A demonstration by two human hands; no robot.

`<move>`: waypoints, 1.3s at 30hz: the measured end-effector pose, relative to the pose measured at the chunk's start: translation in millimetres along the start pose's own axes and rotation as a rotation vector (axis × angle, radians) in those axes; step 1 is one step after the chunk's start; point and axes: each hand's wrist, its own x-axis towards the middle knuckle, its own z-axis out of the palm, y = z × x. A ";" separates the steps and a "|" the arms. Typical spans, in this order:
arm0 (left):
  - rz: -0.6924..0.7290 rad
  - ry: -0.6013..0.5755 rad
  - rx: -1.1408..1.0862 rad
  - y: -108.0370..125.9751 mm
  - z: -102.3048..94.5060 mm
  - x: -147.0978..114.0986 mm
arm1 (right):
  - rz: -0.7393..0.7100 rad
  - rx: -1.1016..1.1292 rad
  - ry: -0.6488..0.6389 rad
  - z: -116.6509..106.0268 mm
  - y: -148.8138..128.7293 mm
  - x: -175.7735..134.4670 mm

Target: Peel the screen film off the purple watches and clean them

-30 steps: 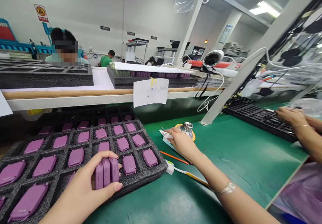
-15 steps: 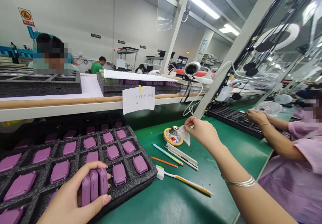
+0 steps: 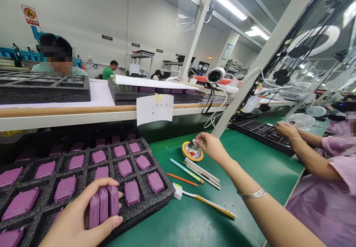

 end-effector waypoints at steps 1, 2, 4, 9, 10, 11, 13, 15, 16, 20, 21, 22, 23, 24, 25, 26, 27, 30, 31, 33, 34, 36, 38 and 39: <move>-0.042 -0.040 -0.030 3.4 -1.3 -0.4 | -0.005 0.002 -0.001 0.9 1.0 0.1; -0.089 -0.084 -0.064 7.6 -3.1 -1.0 | -0.008 0.002 -0.005 1.4 1.7 0.5; -0.125 -0.117 -0.101 16.5 -7.2 -2.1 | -0.013 0.003 -0.010 0.5 1.6 2.0; -0.126 -0.203 -0.122 28.9 -14.2 -3.7 | -0.053 0.057 0.034 -11.8 -23.7 2.7; -0.132 -0.227 -0.127 29.2 -14.9 -4.0 | -0.082 0.090 0.048 -15.6 -36.7 -1.9; -0.135 -0.244 -0.132 29.3 -15.5 -4.4 | -0.127 0.133 0.057 -19.8 -52.6 -9.7; -0.135 -0.258 -0.134 29.6 -16.7 -5.3 | -0.258 0.242 0.051 -28.8 -90.9 -34.8; -0.133 -0.257 -0.099 30.7 -17.6 -5.9 | -0.450 0.357 0.045 -37.3 -131.8 -68.5; -0.126 -0.251 -0.076 31.4 -17.9 -6.0 | -0.646 0.470 0.096 -40.5 -150.8 -86.0; -0.048 -0.220 -0.054 32.8 -17.7 -4.4 | -0.996 0.660 0.200 -41.2 -201.8 -134.2; -0.032 -0.217 -0.063 32.6 -17.3 -3.7 | -1.007 0.653 0.201 -38.6 -207.9 -138.2; -0.025 -0.221 -0.069 32.3 -16.8 -2.8 | -1.011 0.634 0.200 -35.5 -211.9 -139.3; -0.027 -0.224 -0.072 31.9 -16.2 -2.0 | -1.015 0.612 0.208 -32.6 -214.3 -138.1; -0.030 -0.225 -0.074 31.6 -15.7 -1.3 | -1.015 0.596 0.219 -30.1 -215.4 -135.6; -0.034 -0.223 -0.074 31.3 -15.2 -0.7 | -1.015 0.587 0.228 -28.4 -215.6 -132.7; -0.038 -0.223 -0.073 31.1 -14.7 -0.3 | -1.014 0.587 0.231 -27.3 -215.1 -130.3; -0.042 -0.222 -0.074 30.9 -14.3 -0.1 | -1.010 0.593 0.230 -26.9 -214.2 -128.8; -0.063 -0.215 -0.082 30.1 -13.7 -1.3 | -1.008 0.627 0.197 -26.9 -211.0 -131.4; -0.070 -0.210 -0.077 29.9 -13.5 -2.0 | -1.011 0.633 0.186 -26.4 -210.3 -133.8; -0.074 -0.203 -0.061 29.5 -13.3 -3.4 | -0.996 0.657 0.163 -23.9 -210.3 -137.5; -0.073 -0.202 -0.057 29.5 -13.2 -3.8 | -0.974 0.676 0.155 -22.1 -211.0 -138.3; -0.073 -0.194 -0.067 29.5 -12.8 -4.1 | -0.918 0.729 0.150 -18.5 -213.2 -138.2; -0.077 -0.184 -0.077 29.2 -12.1 -3.8 | -0.867 0.778 0.118 -16.7 -214.9 -138.2; -0.078 -0.178 -0.078 28.9 -11.7 -3.7 | -0.849 0.792 0.084 -16.8 -215.2 -139.1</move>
